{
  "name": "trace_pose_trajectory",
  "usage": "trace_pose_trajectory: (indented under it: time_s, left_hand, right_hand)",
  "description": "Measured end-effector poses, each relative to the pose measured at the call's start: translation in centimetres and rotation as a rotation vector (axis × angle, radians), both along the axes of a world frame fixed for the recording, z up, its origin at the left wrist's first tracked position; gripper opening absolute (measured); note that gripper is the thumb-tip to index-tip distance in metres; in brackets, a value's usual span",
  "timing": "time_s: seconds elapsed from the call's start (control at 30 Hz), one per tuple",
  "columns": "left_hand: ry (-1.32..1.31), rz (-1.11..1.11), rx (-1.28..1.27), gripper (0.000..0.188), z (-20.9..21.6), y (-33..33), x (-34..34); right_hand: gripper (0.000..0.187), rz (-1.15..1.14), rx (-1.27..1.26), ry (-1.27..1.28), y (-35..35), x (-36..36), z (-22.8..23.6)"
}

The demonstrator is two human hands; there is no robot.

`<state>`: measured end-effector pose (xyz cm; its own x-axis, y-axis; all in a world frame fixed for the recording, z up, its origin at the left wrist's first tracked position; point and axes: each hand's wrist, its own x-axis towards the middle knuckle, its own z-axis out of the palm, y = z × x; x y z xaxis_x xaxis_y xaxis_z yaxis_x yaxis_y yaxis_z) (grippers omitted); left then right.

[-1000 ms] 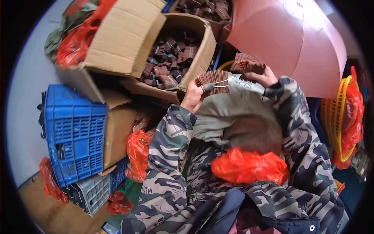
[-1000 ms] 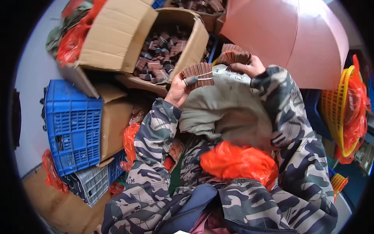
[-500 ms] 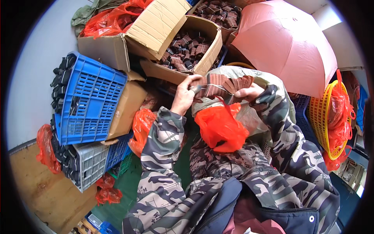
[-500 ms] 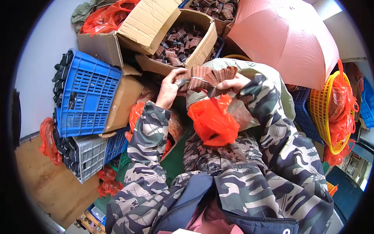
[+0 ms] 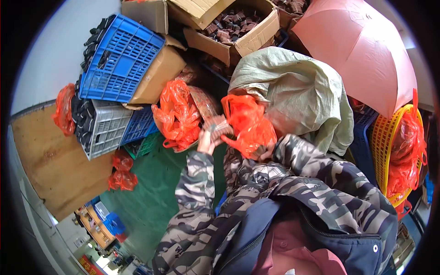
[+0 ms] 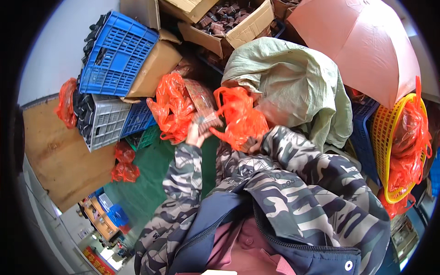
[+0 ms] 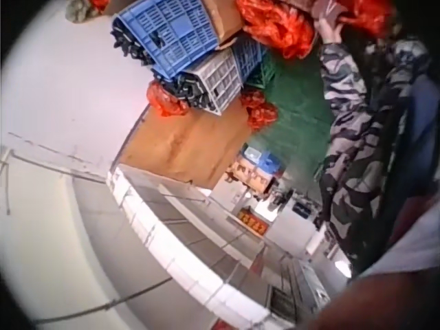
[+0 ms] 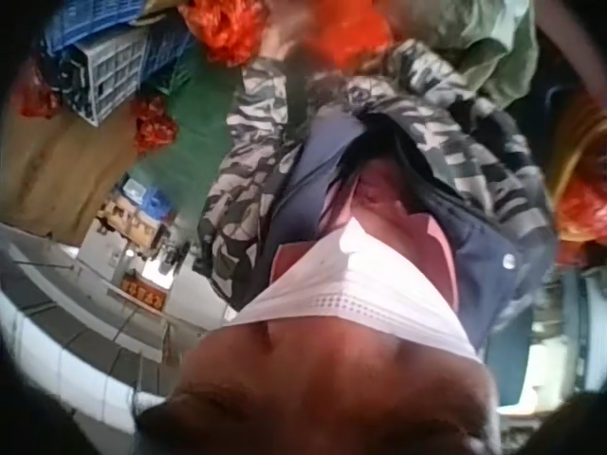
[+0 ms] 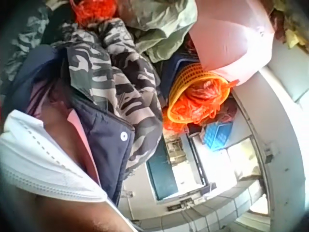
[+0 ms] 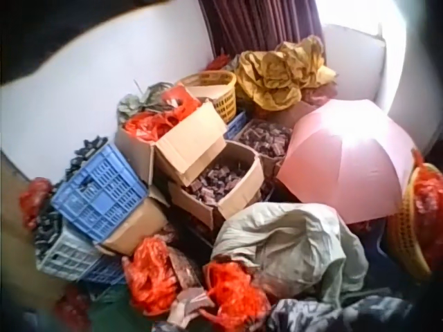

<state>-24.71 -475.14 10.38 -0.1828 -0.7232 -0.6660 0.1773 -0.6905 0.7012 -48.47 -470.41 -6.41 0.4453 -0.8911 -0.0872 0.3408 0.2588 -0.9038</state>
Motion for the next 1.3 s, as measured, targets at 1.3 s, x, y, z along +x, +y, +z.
trace_pose_trajectory:
  time_s: [1.3]
  left_hand:
    - [0.119, 0.706, -0.624, 0.045, 14.3, 40.8, 51.6]
  right_hand:
    - [0.034, 0.569, 0.199, 0.022, 20.5, 55.7, 34.1]
